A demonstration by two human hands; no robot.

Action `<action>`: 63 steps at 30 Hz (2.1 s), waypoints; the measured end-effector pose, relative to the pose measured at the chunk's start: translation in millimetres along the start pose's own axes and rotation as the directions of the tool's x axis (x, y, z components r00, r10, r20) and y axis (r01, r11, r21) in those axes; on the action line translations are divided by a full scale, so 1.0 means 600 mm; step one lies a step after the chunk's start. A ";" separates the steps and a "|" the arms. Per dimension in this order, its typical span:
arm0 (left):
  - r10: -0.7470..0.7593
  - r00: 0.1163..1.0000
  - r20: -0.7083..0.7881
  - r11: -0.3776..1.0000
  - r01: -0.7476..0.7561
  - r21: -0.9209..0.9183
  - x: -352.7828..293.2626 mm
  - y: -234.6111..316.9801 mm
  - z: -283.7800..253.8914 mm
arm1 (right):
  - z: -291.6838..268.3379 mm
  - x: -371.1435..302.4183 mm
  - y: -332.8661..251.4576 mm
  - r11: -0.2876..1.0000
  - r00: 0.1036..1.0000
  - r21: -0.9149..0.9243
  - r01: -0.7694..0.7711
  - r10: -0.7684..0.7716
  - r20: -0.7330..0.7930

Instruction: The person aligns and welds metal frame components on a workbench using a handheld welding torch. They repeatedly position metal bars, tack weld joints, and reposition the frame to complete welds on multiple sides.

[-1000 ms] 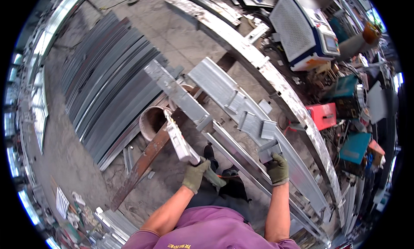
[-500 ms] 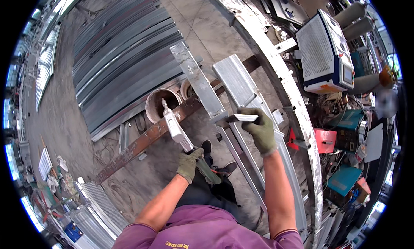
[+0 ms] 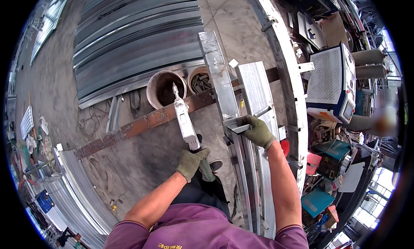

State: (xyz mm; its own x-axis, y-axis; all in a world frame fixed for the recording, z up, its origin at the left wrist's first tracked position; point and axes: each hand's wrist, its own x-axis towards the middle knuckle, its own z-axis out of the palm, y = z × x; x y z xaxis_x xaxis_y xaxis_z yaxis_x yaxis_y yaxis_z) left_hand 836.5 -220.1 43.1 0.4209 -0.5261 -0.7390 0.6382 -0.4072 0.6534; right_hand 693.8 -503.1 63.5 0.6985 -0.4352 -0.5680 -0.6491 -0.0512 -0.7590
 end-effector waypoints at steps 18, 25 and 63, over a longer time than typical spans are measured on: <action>-0.074 0.975 -0.209 0.997 0.074 -0.008 0.110 0.006 -0.022 | -0.015 -0.001 -0.034 0.941 0.984 -0.304 0.147 -0.107 0.145; -0.098 0.950 -0.297 0.987 0.131 0.094 0.154 0.068 -0.010 | 0.000 -0.017 -0.026 0.984 0.998 -0.165 0.065 -0.066 -0.006; 0.462 0.680 0.569 0.335 -0.728 0.598 0.109 0.103 0.136 | 0.035 -0.072 0.025 0.990 0.938 0.047 0.136 -0.113 -0.327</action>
State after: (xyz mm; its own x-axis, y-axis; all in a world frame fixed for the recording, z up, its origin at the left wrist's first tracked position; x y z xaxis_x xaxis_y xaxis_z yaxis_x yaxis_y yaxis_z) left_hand 850.8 -340.6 48.9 0.2144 -0.9709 -0.1067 -0.4784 -0.1996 0.8552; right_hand 660.3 -466.3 70.3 0.6303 -0.6963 -0.3433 -0.5334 -0.0671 -0.8432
